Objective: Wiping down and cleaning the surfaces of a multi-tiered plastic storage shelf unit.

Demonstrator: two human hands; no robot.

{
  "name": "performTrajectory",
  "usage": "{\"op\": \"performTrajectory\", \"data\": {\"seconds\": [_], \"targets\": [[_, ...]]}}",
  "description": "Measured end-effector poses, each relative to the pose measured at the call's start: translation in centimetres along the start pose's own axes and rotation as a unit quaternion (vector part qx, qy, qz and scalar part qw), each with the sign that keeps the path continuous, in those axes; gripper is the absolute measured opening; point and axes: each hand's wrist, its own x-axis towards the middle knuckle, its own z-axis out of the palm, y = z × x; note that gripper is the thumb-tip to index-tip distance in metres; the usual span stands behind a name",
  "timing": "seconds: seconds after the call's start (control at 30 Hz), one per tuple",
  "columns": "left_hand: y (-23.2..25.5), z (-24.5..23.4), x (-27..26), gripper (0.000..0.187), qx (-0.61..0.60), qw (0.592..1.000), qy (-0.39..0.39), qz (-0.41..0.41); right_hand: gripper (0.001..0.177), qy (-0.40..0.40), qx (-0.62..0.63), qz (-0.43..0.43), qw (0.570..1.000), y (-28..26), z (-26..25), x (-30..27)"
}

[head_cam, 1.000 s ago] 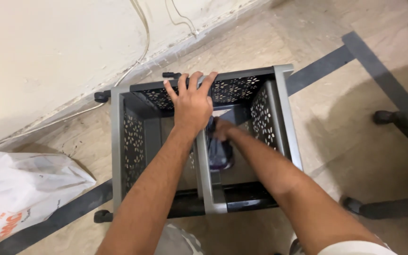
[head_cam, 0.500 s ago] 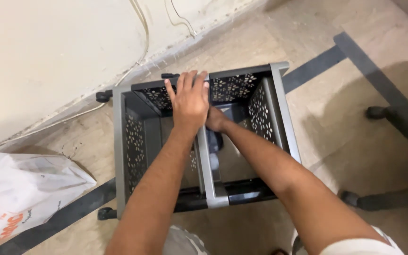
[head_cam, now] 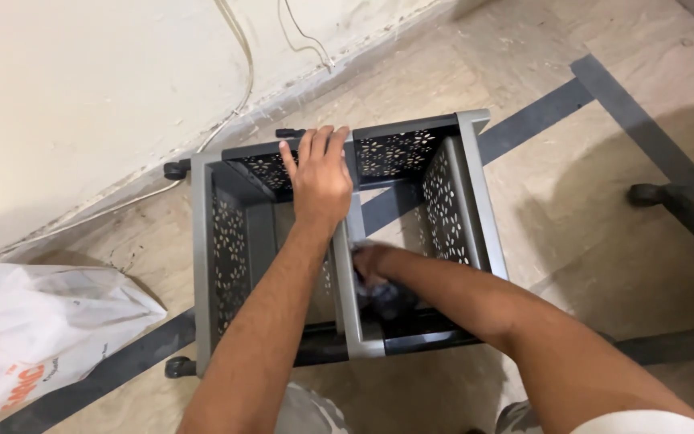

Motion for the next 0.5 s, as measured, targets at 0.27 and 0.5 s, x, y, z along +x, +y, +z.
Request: {"op": "performTrajectory", "data": {"seconds": [0.27,0.5], "targets": [[-0.1,-0.1,0.3,0.040,-0.007,1.000,0.020,0.002,0.040,0.282,-0.024,0.207,0.937,5.5,-3.4,9.2],[0.4,0.2,0.1,0.039,0.015,1.000,0.018,0.001,0.052,-0.051,0.013,0.057,0.997,1.7,-1.8,3.5]]}}
